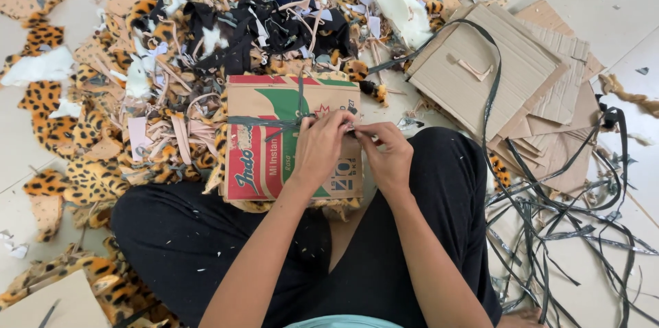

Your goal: Sorting through fabric scraps and securing a cardboard box with plastic straps

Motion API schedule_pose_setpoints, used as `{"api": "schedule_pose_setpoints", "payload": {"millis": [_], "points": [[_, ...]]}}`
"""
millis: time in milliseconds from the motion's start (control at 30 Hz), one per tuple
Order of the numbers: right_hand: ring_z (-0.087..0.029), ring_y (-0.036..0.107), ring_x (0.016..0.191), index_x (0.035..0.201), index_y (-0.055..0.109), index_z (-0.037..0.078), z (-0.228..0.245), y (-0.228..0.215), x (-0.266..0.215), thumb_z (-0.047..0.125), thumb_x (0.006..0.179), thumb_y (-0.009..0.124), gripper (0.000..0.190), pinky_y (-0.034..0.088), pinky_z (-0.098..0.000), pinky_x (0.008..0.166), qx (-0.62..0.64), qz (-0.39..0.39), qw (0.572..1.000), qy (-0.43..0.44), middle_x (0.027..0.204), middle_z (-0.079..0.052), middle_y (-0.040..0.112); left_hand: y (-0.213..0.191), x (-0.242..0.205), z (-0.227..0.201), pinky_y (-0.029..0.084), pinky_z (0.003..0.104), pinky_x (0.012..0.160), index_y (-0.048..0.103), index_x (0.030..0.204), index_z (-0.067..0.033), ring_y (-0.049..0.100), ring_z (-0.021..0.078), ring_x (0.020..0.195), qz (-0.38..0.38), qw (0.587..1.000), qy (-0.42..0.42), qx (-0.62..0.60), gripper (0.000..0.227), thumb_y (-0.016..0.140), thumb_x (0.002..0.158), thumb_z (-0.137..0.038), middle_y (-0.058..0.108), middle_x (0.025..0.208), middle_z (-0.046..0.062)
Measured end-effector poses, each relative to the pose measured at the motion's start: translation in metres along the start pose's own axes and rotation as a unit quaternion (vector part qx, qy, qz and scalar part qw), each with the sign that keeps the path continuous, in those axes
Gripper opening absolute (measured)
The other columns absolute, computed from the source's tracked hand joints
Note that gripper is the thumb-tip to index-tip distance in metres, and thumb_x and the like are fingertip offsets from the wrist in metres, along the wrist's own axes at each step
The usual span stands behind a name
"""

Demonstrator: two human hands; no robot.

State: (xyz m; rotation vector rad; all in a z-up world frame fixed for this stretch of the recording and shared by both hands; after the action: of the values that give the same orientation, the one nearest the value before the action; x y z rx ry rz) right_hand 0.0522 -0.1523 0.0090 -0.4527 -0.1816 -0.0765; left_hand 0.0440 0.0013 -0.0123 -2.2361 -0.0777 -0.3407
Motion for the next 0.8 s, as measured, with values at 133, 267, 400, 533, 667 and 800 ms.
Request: {"api": "schedule_pose_setpoints", "payload": {"millis": [133, 267, 400, 533, 667, 800], "points": [[-0.022, 0.072, 0.093, 0.102, 0.077, 0.015, -0.011, 0.004, 0.006, -0.003, 0.088, 0.074, 0.023, 0.06, -0.0357, 0.074, -0.091, 0.021, 0.963, -0.253, 0.13, -0.006, 0.068, -0.002, 0.004, -0.01, 0.05, 0.031, 0.085, 0.044, 0.125, -0.0201, 0.074, 0.0175, 0.088, -0.037, 0.997, 0.029, 0.059, 0.037, 0.06, 0.095, -0.005, 0.077, 0.087, 0.0], [-0.017, 0.074, 0.08, 0.105, 0.077, 0.026, -0.004, 0.008, 0.006, 0.006, 0.091, 0.074, 0.025, 0.059, -0.0272, 0.066, -0.101, 0.055, 0.976, -0.186, 0.1, 0.004, 0.075, 0.001, 0.0, -0.004, 0.051, 0.03, 0.087, 0.041, 0.128, -0.0169, 0.073, 0.0154, 0.092, -0.036, 0.995, 0.05, 0.077, 0.043, 0.062, 0.092, -0.005, 0.077, 0.091, 0.0], [-0.017, 0.076, 0.075, 0.102, 0.079, 0.018, -0.005, 0.01, 0.012, 0.003, 0.095, 0.072, 0.018, 0.062, -0.028, 0.067, 0.011, 0.04, 0.994, -0.099, 0.086, -0.001, 0.077, -0.002, -0.004, -0.007, 0.055, 0.03, 0.085, 0.044, 0.129, -0.0137, 0.074, 0.017, 0.09, -0.054, 0.994, 0.061, 0.075, 0.043, 0.068, 0.093, -0.009, 0.077, 0.091, 0.003], [-0.012, 0.074, 0.068, 0.095, 0.08, 0.015, -0.006, 0.017, 0.015, 0.007, 0.094, 0.076, 0.008, 0.061, -0.0281, 0.066, 0.055, 0.031, 0.998, -0.006, 0.078, -0.002, 0.077, 0.0, -0.006, -0.012, 0.058, 0.03, 0.085, 0.045, 0.134, -0.0139, 0.073, 0.0176, 0.086, -0.064, 0.988, 0.062, 0.123, 0.052, 0.071, 0.089, -0.013, 0.074, 0.086, 0.004], [-0.009, 0.07, 0.064, 0.097, 0.08, 0.016, -0.047, 0.028, 0.017, 0.011, 0.095, 0.077, 0.006, 0.059, -0.0254, 0.062, 0.091, 0.044, 0.994, 0.049, 0.075, -0.001, 0.074, 0.003, -0.01, -0.012, 0.059, 0.03, 0.083, 0.046, 0.133, -0.0127, 0.074, 0.0195, 0.085, -0.073, 0.992, 0.049, 0.091, 0.048, 0.068, 0.092, -0.007, 0.075, 0.088, 0.006], [-0.008, 0.066, 0.06, 0.097, 0.08, 0.013, -0.051, 0.036, 0.02, 0.013, 0.093, 0.079, 0.004, 0.056, -0.0233, 0.059, 0.114, 0.058, 0.986, 0.105, 0.071, -0.002, 0.069, 0.0, -0.009, -0.014, 0.06, 0.027, 0.078, 0.05, 0.123, -0.013, 0.072, 0.0161, 0.081, -0.117, 0.985, 0.06, 0.116, 0.037, 0.069, 0.092, -0.01, 0.073, 0.087, 0.001]]}}
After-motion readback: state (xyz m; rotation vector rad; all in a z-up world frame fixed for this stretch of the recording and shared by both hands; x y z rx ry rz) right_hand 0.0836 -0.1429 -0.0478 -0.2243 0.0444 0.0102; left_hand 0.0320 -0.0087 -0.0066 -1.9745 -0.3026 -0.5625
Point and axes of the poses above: each hand's wrist, its own x-axis towards the middle knuckle, its own y-axis out of the palm, z = x × y, the point moved 1 cm from there along x, towards the middle knuckle
